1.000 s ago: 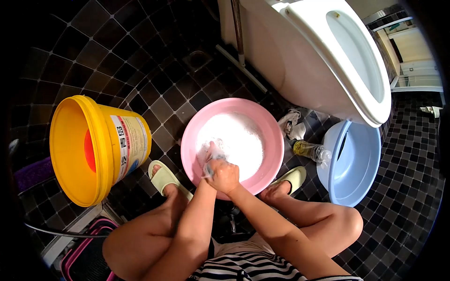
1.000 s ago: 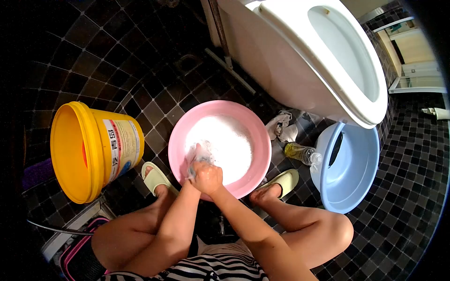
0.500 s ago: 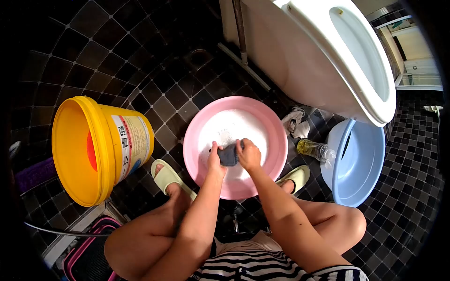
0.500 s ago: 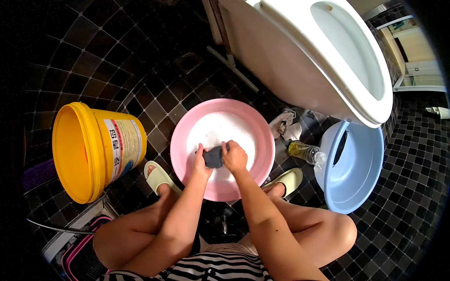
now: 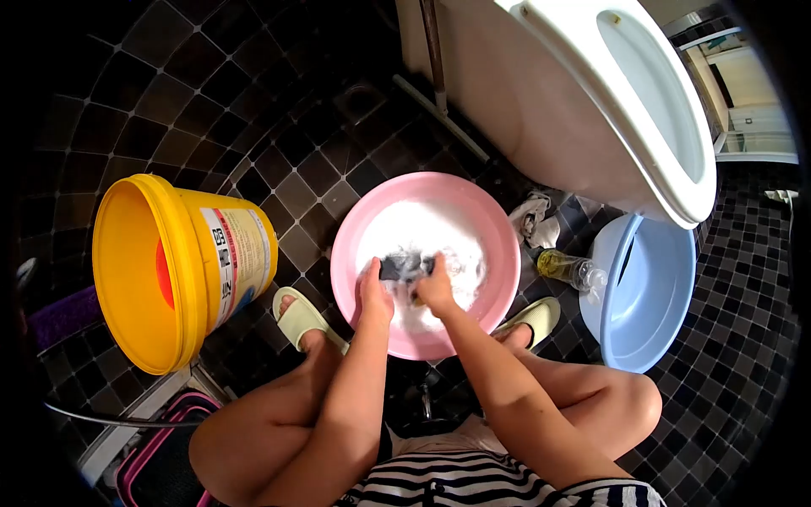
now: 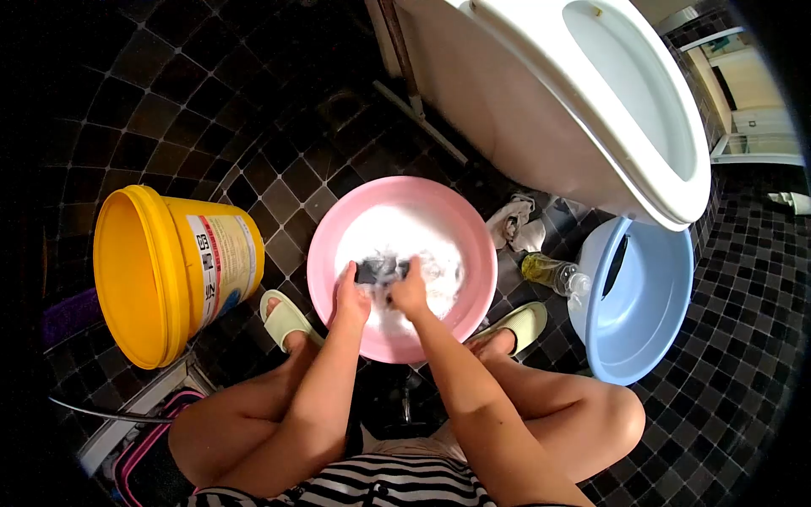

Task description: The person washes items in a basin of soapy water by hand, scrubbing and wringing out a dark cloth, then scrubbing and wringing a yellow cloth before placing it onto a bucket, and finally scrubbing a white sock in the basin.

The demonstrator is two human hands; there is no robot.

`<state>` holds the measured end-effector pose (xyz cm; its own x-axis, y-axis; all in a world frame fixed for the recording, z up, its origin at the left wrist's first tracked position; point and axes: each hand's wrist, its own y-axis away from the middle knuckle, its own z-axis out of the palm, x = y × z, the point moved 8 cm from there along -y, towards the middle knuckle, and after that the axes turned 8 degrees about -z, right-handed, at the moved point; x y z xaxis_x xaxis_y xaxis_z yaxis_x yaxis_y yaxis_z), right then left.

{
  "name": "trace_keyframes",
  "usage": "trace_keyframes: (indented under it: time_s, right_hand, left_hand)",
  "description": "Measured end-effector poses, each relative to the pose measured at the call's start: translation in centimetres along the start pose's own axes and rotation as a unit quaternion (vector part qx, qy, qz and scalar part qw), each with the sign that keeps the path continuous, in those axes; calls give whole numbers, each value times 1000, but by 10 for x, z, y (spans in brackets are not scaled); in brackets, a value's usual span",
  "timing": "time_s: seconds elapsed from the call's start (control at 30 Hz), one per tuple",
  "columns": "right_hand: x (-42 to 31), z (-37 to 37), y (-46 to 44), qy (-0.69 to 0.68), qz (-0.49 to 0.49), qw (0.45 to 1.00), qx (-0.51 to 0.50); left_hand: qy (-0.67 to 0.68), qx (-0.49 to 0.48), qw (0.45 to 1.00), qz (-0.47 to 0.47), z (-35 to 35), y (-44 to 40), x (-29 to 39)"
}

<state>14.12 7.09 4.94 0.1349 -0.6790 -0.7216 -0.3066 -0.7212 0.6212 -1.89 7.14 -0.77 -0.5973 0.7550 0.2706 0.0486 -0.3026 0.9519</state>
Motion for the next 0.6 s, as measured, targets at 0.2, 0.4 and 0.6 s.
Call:
trace_keyframes:
  time_s: [0.2, 0.4, 0.6]
  right_hand:
    - [-123, 32, 95, 118, -275, 942, -151]
    - [-146, 43, 130, 234, -400, 882, -89]
    - [-136, 23, 86, 293, -422, 857, 33]
  left_hand:
    - [96, -151, 976, -126, 47, 59, 26]
    - [44, -304, 942, -132, 59, 52, 24]
    - [27, -342, 932, -117, 77, 48, 2]
